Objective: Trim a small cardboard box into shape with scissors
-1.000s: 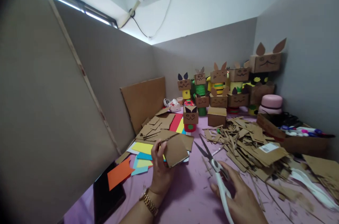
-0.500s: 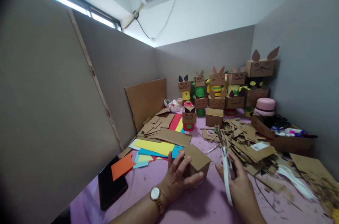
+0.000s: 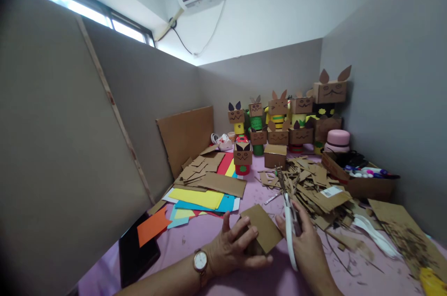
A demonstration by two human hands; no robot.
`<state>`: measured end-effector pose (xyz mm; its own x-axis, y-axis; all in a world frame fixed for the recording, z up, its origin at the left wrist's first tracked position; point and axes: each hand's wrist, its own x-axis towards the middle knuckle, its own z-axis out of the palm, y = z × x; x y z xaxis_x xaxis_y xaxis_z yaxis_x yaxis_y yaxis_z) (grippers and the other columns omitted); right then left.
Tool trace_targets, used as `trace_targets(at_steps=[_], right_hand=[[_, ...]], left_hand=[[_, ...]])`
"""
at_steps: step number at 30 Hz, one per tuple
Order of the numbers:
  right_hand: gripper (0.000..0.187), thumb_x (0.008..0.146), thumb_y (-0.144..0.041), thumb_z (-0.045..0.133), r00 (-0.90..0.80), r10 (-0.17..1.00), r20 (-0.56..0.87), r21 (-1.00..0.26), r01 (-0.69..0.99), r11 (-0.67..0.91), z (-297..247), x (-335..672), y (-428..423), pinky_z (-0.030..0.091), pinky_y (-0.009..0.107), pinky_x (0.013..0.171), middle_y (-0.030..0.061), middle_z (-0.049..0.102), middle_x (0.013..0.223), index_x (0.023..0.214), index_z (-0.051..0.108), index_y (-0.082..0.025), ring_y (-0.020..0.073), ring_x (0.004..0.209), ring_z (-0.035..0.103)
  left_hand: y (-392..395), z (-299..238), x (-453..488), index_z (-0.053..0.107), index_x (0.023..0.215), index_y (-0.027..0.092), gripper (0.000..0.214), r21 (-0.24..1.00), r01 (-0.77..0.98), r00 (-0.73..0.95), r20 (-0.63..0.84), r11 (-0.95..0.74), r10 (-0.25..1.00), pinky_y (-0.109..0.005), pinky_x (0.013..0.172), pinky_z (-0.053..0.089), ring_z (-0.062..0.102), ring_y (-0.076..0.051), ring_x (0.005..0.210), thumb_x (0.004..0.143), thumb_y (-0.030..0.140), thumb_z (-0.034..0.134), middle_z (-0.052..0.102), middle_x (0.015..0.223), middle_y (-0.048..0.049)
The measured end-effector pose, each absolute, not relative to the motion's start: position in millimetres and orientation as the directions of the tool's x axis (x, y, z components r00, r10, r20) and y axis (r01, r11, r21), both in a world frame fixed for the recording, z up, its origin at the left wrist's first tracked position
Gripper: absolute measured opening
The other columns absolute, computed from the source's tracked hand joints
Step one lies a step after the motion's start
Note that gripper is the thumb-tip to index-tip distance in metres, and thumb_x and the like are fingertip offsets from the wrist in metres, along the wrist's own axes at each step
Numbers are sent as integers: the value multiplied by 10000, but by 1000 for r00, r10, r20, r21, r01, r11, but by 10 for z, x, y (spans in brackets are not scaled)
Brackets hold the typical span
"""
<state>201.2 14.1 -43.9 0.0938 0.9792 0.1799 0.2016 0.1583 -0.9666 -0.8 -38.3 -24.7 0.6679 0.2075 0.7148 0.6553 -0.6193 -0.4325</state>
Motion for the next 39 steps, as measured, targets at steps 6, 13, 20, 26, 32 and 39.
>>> trace_targets(at_steps=[6,13,20,26,32,39], right_hand=[[704,699,-611,587,86,987,135,-980,156,120,-398,2003,116,412,425,939,106,604,1106,1249,434,-198,312,1041,574],[638,716,-595,599,175,976,128,-991,67,118,-362,1998,110,440,417,926,55,644,1048,1225,416,-256,294,1029,599],[570,682,-477,673,100,966,240,-966,124,227,-406,1957,152,495,355,836,56,663,960,1172,507,-236,267,928,626],[612,635,-387,698,-210,951,227,-953,153,261,-348,1855,-36,504,324,755,78,663,1023,1197,547,-198,245,828,632],[575,616,-305,725,-395,867,305,-859,279,429,-357,1817,-58,485,368,783,82,642,964,1169,586,-228,276,883,604],[605,610,-233,683,-411,863,294,-808,375,454,-368,1801,-51,468,448,799,106,591,989,1201,557,-225,310,918,580]], left_hand=[[-347,-254,-17,608,1080,430,398,-409,625,654,740,-666,159,-504,1107,61,473,-256,1150,711,314,701,653,982,-29],[-239,-302,7,441,1202,367,604,-3,658,348,888,-753,300,-485,1036,313,409,-296,1236,689,164,688,441,1227,-89],[-149,-233,-23,293,1258,274,809,940,-220,-206,215,-259,955,-382,743,515,645,-252,834,616,441,755,660,953,-61],[-38,-273,-183,507,1208,186,715,840,-533,-307,-80,-102,948,-382,956,430,554,-301,1137,617,532,717,679,1092,-102],[-10,-222,-323,501,1231,193,705,865,-497,-298,-97,-67,950,-412,960,443,575,-305,1113,636,497,725,698,1069,-90],[-5,-230,-351,570,1139,199,613,927,-368,-267,-38,-65,963,-447,937,454,624,-311,1004,642,534,698,710,989,-85]])
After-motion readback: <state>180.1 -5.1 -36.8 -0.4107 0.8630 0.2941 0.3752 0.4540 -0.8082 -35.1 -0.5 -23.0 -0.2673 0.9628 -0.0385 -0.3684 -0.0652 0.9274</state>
